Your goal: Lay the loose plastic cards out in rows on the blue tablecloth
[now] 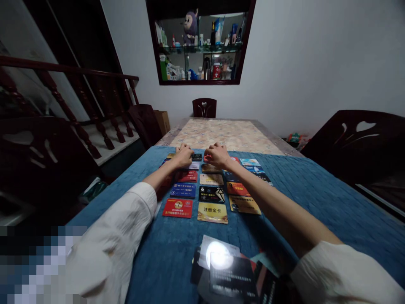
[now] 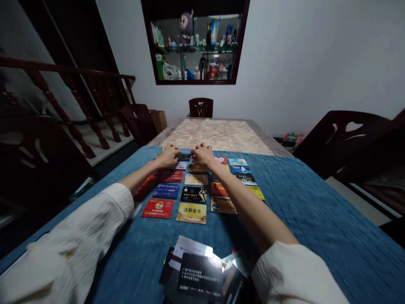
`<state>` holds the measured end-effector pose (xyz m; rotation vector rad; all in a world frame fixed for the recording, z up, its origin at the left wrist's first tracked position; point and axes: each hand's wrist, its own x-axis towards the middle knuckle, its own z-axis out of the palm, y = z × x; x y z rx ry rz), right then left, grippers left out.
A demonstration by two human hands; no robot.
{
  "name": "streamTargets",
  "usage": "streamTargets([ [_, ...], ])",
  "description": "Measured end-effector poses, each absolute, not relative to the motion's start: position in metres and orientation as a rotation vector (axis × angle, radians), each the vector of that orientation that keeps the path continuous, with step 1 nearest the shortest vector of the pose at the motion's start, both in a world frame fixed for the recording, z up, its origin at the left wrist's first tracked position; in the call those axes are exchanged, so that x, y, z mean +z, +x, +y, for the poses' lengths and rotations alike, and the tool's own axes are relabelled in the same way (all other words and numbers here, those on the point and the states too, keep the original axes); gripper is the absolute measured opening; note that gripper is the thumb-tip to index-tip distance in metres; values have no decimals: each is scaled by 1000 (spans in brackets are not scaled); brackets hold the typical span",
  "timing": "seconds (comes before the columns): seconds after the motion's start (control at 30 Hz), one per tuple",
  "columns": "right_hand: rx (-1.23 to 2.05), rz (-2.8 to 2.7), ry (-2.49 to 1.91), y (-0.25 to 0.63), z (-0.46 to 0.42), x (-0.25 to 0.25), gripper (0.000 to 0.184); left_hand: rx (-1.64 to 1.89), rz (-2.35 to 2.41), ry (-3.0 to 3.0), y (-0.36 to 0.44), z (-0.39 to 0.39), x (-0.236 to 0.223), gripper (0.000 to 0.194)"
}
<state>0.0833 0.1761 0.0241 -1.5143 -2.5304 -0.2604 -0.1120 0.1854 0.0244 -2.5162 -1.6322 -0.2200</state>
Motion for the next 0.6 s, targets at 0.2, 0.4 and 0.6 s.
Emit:
streamTargets([
  [0.2, -323, -2478, -1452, 99, 126, 27, 30, -365, -1511, -2575, -98, 144, 27, 34],
  [0.4, -341, -2467, -1409, 123, 70, 26, 28, -392, -1362, -2661, -82, 93, 22, 32],
  [0.6, -315, -2484, -1321, 150, 13, 19, 23, -405, -1201, -2794, -66, 37, 14, 30],
])
